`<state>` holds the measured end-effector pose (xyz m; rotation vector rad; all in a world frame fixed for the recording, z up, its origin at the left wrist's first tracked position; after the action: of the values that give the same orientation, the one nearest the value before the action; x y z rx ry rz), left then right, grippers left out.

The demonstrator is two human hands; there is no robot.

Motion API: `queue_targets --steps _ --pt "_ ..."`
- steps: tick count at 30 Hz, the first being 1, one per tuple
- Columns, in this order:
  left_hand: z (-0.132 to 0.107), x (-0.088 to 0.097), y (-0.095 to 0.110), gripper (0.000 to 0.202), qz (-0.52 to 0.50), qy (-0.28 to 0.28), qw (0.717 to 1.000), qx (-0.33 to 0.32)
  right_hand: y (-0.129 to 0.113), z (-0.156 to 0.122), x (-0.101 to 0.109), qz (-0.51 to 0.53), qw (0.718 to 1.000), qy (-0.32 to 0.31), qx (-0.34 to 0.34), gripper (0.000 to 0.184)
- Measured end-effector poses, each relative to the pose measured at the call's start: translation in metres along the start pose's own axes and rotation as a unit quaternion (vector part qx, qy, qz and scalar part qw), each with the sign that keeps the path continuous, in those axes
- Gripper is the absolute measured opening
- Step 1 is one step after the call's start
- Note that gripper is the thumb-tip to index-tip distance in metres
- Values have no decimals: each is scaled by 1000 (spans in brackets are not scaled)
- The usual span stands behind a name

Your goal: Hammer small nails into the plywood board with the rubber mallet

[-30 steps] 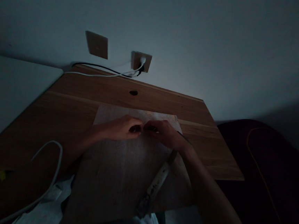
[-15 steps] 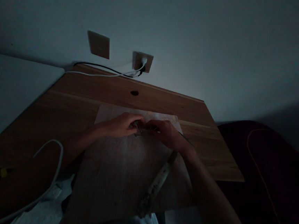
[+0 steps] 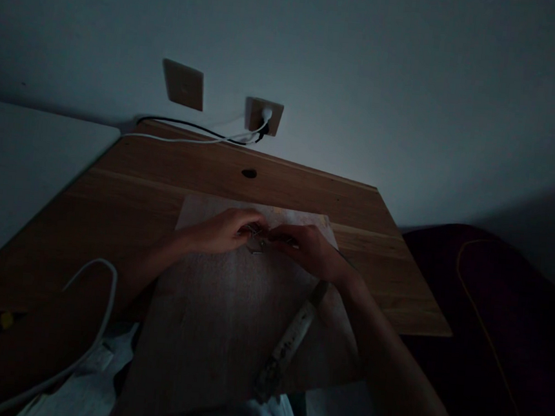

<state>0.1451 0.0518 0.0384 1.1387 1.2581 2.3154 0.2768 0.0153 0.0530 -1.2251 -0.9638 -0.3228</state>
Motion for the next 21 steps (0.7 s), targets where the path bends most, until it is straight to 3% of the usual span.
queue_targets --steps 10,17,21 --pt "0 0 -5 18 -14 17 1000 12 -14 -8 2 2 1000 0 -2 28" --pt "1 1 -2 10 -5 24 1000 -5 -10 -14 4 22 999 24 -2 26" --pt "-2 4 -2 9 78 34 996 -18 -3 -24 12 36 997 72 -5 25"
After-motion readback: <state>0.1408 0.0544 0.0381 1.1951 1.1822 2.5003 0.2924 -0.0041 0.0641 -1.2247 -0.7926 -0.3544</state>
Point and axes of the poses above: each hand's wrist, its own z-axis towards the middle knuckle, its own x-axis out of the back of the hand, y = z × x, the point moved 9 cm from there along z, towards the middle knuckle, and after that the axes turned 3 degrees about y, right-handed, at the moved point
